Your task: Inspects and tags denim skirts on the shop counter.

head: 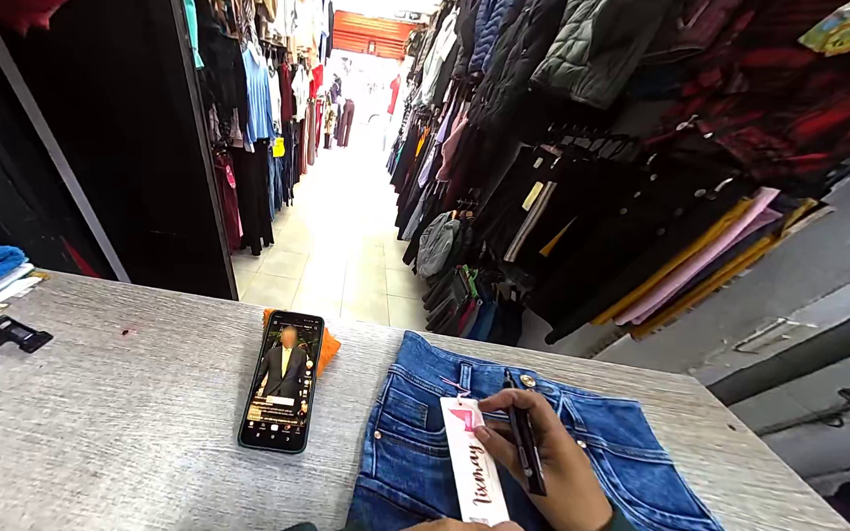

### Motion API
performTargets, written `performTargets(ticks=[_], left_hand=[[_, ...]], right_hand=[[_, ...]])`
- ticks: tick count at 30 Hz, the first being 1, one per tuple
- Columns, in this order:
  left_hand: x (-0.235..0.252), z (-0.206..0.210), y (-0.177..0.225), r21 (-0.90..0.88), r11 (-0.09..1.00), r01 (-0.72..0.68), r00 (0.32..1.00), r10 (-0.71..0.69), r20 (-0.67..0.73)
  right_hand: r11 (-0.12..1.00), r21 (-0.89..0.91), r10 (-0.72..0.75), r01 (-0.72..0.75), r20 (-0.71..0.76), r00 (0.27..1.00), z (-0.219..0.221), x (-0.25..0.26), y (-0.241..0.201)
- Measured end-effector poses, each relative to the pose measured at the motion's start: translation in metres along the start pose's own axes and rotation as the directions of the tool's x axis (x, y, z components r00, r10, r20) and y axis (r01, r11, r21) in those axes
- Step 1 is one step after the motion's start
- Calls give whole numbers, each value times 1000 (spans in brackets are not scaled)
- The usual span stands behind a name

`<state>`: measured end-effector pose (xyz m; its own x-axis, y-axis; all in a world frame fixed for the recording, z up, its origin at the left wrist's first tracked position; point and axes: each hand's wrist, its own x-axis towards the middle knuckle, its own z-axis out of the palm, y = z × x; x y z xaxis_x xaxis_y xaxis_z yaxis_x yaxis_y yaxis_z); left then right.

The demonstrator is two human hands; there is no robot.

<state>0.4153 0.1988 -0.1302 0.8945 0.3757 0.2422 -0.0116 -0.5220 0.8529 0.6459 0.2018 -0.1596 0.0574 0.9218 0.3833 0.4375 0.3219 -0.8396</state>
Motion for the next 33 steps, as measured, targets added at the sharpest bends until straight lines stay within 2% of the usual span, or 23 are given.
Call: performTargets(ticks=[1,2,4,5,8,10,12,13,15,18,22,27,33], left_hand=[[0,5,-4,155,986,-57,997,64,-40],[0,13,-11,356,927,-121,979,171,-112],[2,22,-25,674,730,-115,925,326,-196],[3,23,-29,734,674,-81,924,328,-199],[4,27,-32,719,693,-57,976,189,-105],[4,32,-33,740,669,-62,977,191,-91],[4,35,-34,766,640,-65,974,208,-91],[4,36,-35,780,622,-69,972,220,-89],[4,35,-35,796,600,-74,972,224,-78],[4,35,-34,799,597,-68,975,209,-73],[4,37,-36,794,605,-62,974,210,-84],[5,39,-41,823,563,-72,956,275,-105],[5,39,-45,843,532,-80,947,304,-101]], right_hand=[[1000,21,17,-17,3,1000,-3,2,3],[999,30,35,-36,16,999,-5,3,6],[998,-18,56,-56,56,997,-5,5,8],[997,-70,47,-42,78,996,-4,6,7],[962,-252,-88,105,77,993,-10,9,10],[956,-253,-161,152,-15,987,-16,10,9],[996,15,-85,86,-59,995,-13,9,0],[987,159,-16,20,-27,999,-10,8,-4],[962,258,71,-86,68,995,-1,4,-7],[979,152,123,-136,94,988,7,2,-5],[994,48,86,-94,157,984,8,1,1],[994,90,39,-61,236,971,11,0,2],[989,114,62,-95,264,963,15,0,2]])
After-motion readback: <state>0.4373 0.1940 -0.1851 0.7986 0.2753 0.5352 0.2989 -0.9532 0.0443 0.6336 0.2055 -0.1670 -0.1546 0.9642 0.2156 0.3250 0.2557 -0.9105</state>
